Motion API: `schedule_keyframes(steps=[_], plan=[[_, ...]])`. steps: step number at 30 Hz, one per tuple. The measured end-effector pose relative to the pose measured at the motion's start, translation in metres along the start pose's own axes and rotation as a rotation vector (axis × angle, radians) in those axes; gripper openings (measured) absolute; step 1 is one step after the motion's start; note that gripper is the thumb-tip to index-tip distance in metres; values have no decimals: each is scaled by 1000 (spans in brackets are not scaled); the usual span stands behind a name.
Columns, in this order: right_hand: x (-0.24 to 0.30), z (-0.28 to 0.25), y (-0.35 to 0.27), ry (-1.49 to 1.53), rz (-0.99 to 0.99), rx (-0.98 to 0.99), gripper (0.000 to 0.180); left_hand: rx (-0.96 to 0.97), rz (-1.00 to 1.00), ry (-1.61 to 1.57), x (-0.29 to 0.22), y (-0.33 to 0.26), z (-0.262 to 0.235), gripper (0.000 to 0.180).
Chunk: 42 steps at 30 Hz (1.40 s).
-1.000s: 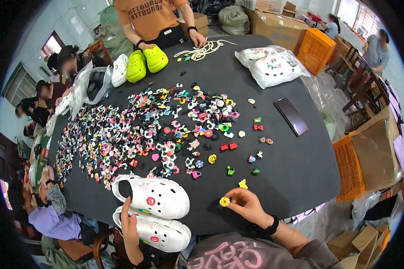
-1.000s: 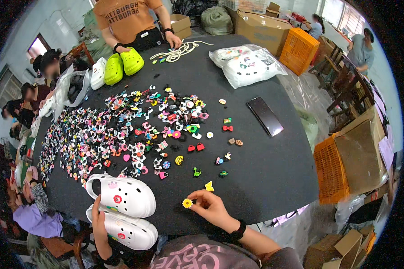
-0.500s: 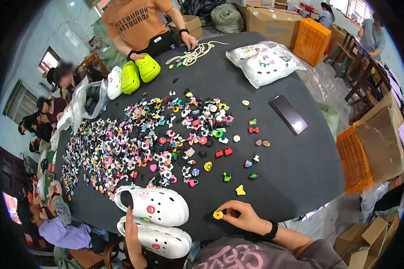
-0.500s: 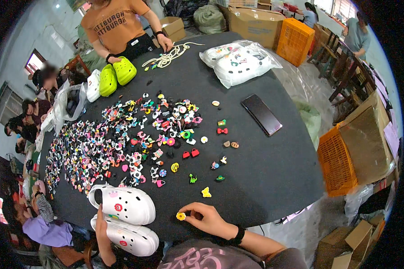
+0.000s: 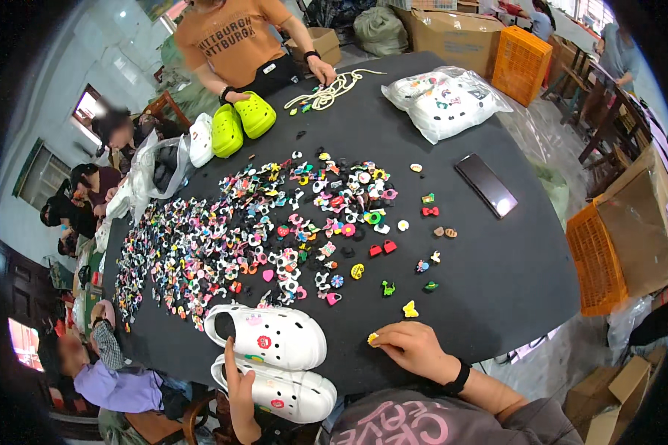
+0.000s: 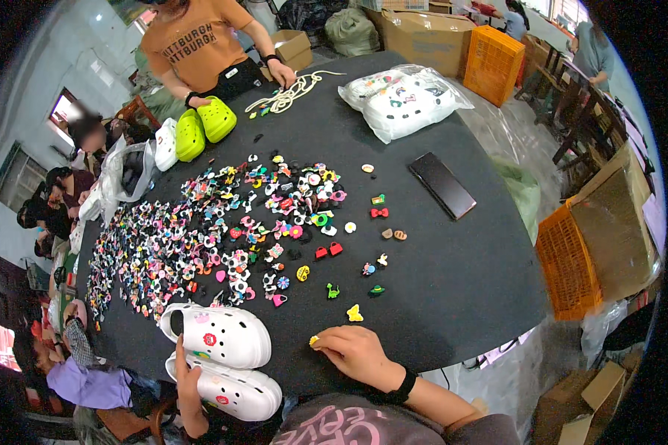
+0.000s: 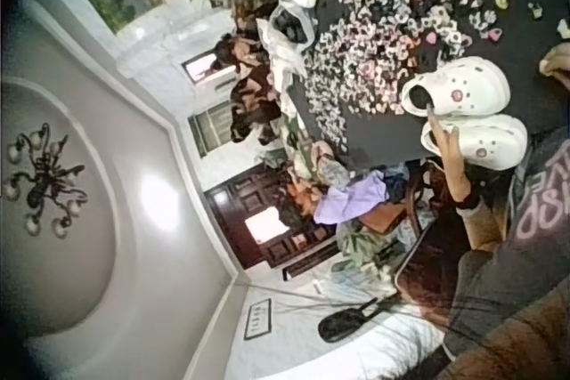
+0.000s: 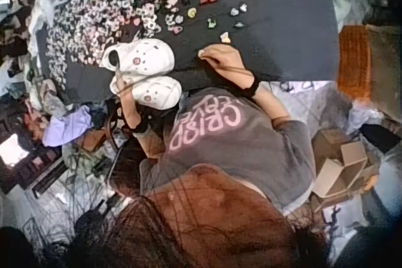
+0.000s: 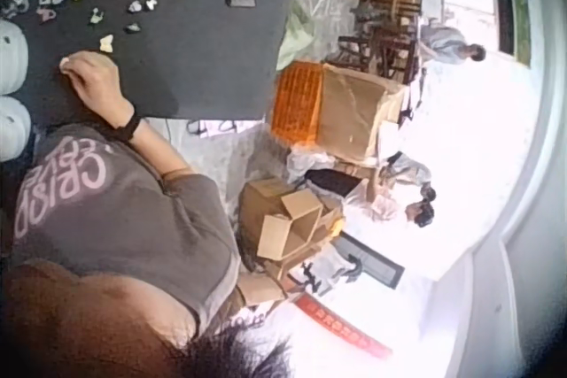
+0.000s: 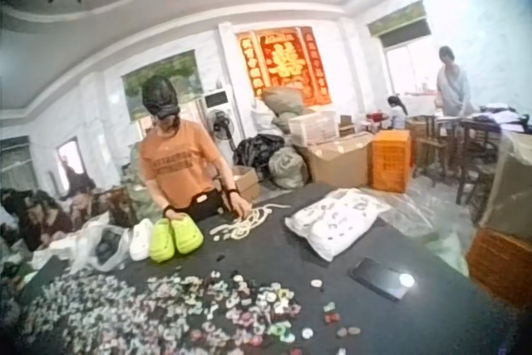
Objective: The recorder is selecting and attaching decorative charms to white clog-style shoes at a large table filled with various charms.
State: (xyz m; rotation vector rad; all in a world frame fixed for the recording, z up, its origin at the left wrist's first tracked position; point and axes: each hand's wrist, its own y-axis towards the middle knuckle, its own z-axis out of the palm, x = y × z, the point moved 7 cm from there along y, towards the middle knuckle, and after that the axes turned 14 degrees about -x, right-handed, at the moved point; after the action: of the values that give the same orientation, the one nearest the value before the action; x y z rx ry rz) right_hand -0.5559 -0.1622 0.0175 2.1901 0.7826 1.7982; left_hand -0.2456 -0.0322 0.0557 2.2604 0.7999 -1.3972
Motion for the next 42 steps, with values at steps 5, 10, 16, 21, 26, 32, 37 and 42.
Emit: schedule_keyframes(steps=[5,10,16,21,26,32,37,42], plan=[[-1,13,-5,-365,-124,114,14,35,75,-98,21,5,-2,77],[12,14,-9,-480,-142,201,26,-15,143,-32,-4,6,-2,74],[26,-20,8,-416,118,150,37,-46,38,-38,-3,8,-5,76],[99,-101,72,-600,-63,68,28,-49,3,-7,3,6,-6,78],[166,-150,123,-402,-312,-212,15,-120,-89,-127,1,-1,-7,78],[155,-98,216,-654,-484,-103,14,-87,-34,-51,4,3,-8,78],[-12,-60,276,-757,-262,180,19,-25,46,-72,10,8,-6,78],[-106,-22,278,-933,-293,276,22,-45,67,-59,2,4,-12,79]])
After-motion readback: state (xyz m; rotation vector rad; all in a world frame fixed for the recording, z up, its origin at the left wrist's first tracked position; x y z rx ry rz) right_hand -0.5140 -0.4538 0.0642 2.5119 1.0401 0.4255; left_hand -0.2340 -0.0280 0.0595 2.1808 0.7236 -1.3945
